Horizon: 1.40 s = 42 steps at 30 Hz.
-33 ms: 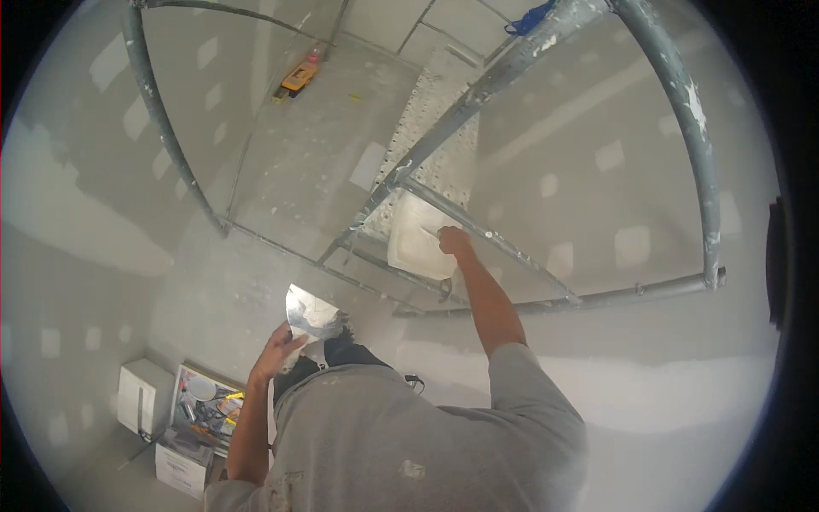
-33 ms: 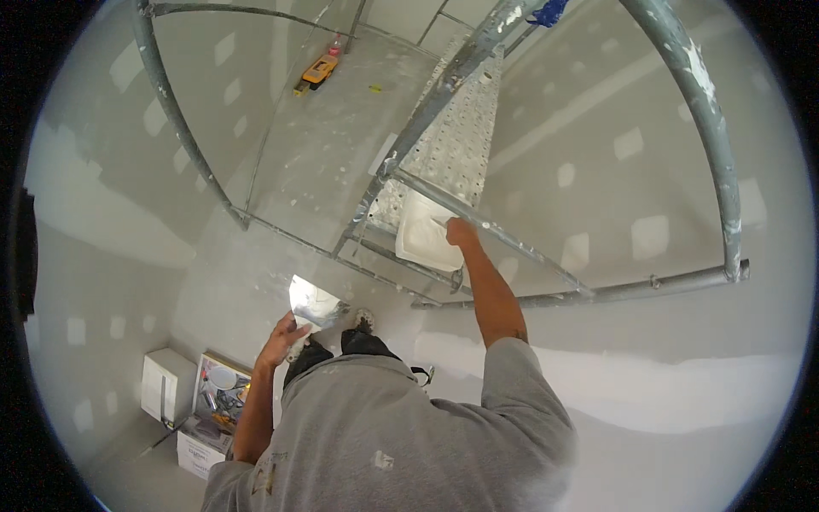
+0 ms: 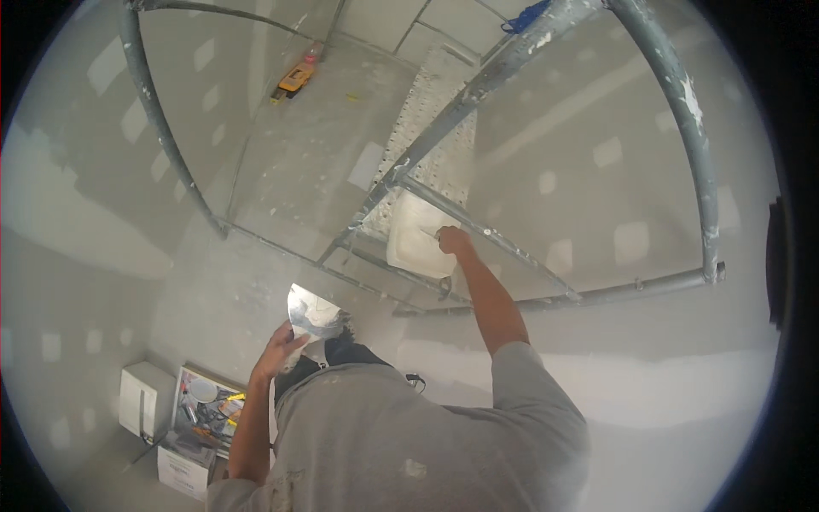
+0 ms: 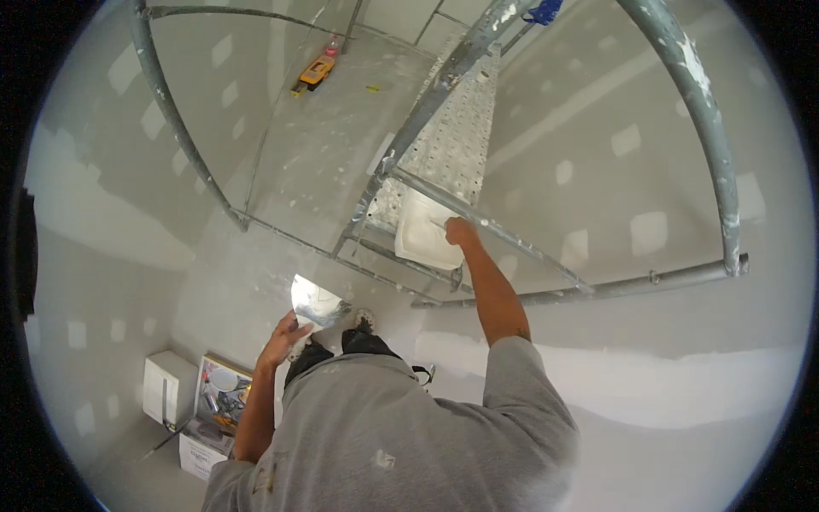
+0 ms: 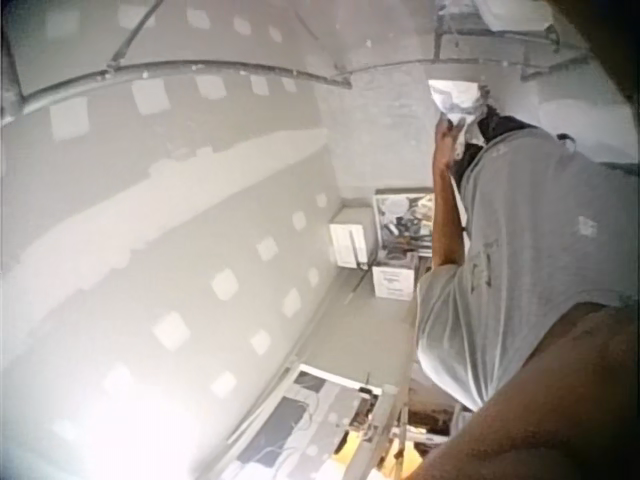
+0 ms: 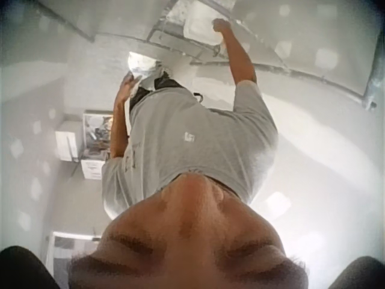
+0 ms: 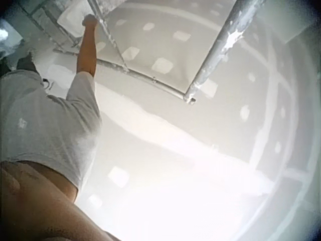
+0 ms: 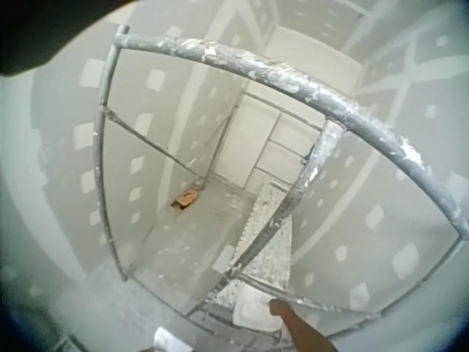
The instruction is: The person is applying plaster or drywall compound to wall seams and screw holes using putty knives and a hawk.
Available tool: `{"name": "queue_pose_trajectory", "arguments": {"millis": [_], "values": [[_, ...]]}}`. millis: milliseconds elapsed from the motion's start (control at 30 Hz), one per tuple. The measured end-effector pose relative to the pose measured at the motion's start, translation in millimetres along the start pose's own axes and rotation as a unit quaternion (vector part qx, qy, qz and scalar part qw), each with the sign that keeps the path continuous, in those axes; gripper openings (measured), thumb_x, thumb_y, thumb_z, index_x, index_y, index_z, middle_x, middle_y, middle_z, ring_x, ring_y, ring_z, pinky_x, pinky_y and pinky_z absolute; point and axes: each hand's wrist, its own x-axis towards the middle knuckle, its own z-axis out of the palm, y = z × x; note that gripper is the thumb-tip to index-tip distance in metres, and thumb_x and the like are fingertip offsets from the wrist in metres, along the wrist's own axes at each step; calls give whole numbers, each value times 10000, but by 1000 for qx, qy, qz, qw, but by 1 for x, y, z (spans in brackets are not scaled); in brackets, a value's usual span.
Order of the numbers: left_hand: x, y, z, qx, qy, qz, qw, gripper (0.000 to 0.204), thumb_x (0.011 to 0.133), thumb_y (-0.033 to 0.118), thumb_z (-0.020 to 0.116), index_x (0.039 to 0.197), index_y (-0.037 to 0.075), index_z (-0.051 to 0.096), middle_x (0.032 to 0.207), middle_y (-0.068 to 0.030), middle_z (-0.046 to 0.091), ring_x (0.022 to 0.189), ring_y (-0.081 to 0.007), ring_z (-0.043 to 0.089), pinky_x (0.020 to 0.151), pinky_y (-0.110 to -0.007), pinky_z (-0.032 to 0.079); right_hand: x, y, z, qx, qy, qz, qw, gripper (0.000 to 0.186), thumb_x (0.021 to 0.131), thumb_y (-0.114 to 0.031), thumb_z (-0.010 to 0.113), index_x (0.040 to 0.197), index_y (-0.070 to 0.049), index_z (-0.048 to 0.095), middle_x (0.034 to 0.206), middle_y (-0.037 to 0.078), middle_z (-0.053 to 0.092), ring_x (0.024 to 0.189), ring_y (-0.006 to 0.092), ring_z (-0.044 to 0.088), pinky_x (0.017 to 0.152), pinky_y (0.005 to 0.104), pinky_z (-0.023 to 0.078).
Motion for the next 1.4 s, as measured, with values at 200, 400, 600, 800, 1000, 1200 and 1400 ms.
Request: {"name": "queue_pose_trajectory", "arguments": {"millis": [200,400,600,800,1000,1200,1400], "values": [[22,9,10,5,-51,48,998,505,973,106,648,1441,8,484,1372,-73,593,1256,-169,537,1085,-321,402,-72,-1,-19,44,14,-32,998,352,860,-138,591,1193,-156,700,1177,127,705,1067,347,680,883,458,552],[77,-1,32,39,-108,15,993,548,970,141,658,1466,14,461,1393,-77,578,1273,-182,520,1096,-329,383,-167,-41,31,193,206,29,959,411,879,-32,581,1272,-137,638,1219,90,674,1068,346,665,880,457,545],[154,-2,75,34,-207,-31,977,587,971,151,659,1493,18,425,1404,-82,564,1262,-184,519,1085,-328,390,-199,-50,58,413,345,37,842,443,863,14,612,1295,-84,613,1195,118,673,1053,384,654,890,471,537],[191,-1,86,95,-234,-41,967,574,974,143,658,1493,62,428,1368,-72,579,1202,-160,555,1021,-313,452,-206,-54,60,274,319,71,904,435,872,-24,630,1302,-87,618,1280,116,637,1099,336,656,900,428,560],[195,-17,74,72,-222,-72,970,538,969,115,658,1464,71,451,1335,-62,598,1154,-162,582,948,-318,500,-216,-84,71,82,163,122,976,432,894,-79,618,1323,-127,598,1336,94,594,1146,305,642,839,402,597],[197,-30,71,102,-198,-115,968,580,971,185,653,1491,51,436,1351,-66,587,1195,-176,553,1021,-336,442,-235,-68,103,88,181,91,975,459,888,-79,618,1342,-130,577,1318,96,583,1102,308,647,837,411,591],[234,-41,114,-72,-168,-94,979,489,976,159,655,1421,93,462,1297,-35,566,1071,-175,585,877,-342,519,-237,-48,89,101,197,80,972,545,835,0,640,1354,-148,565,1398,110,522,1124,331,638,880,413,571]]}}
